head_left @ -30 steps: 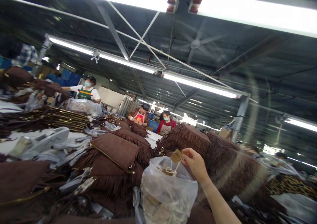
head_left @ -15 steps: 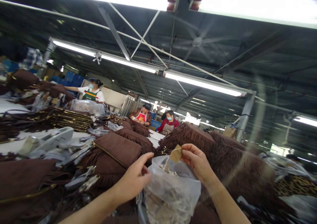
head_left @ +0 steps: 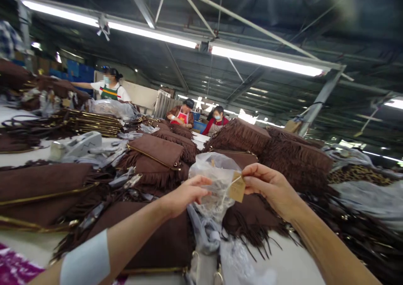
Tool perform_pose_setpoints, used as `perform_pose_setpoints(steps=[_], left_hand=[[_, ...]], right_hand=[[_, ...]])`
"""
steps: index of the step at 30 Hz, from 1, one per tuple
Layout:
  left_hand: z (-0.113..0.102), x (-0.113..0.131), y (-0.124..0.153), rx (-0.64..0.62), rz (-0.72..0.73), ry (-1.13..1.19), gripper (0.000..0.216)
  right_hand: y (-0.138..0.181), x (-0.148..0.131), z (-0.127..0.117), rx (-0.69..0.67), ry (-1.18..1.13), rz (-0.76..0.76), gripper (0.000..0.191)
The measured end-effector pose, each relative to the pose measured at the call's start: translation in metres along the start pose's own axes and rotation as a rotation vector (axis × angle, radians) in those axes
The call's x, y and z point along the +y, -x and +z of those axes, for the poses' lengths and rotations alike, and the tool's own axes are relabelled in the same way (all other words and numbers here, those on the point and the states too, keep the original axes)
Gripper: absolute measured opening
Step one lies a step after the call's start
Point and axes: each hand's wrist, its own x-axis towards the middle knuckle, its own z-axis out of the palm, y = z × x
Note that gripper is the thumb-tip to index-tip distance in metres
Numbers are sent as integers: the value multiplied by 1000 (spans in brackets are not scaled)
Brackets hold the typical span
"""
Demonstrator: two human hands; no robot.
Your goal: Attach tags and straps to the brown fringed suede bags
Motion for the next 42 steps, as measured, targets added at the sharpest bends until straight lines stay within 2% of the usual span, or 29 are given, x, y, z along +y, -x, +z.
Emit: perform_pose_setpoints(steps=[2,4,7,10,13,15,18,21,24,26,29,31,33,35,39,42], left_hand=[[16,-3,4,-102,-12,119,48],[30,-6,11,-228,-45,147,37],[32,-3,23,-291,-91,-12,30],[20,5,37,-215,-61,-400,25],[19,11,48,-208,59,-896,26],[30,12,52,-263,140,-1165,26],[49,13,53,-346,169,-1401,21],[52,17,49,-354,146,-1439,17],[37,15,52,-349,150,-1313,12],[25,3,61,-442,179,-1276,13],[13,-27,83,-648,266,-1367,28],[6,-47,95,-686,297,-1396,25],[-4,-61,102,-641,279,-1300,15],[-18,-66,103,-550,209,-1096,11],[-41,-60,104,-202,-76,-755,19],[-43,-52,108,-3,-171,-552,23]], right_hand=[[8,-7,9,-16,48,-9,30],[17,-14,13,-31,86,-17,30],[33,-16,4,-48,137,6,29],[56,-1,-10,-188,226,133,19],[79,22,-1,-285,329,207,12],[93,32,22,-263,228,224,26],[106,40,63,-249,-198,348,59],[111,47,86,-271,-440,439,56],[113,58,83,-271,-389,428,45],[115,64,74,-288,-333,446,46],[120,70,64,-355,-267,504,50],[123,76,63,-360,-194,503,50],[124,85,66,-338,-86,480,47],[125,96,71,-329,3,478,41],[126,111,82,-337,39,504,32],[126,110,90,-302,25,459,33]])
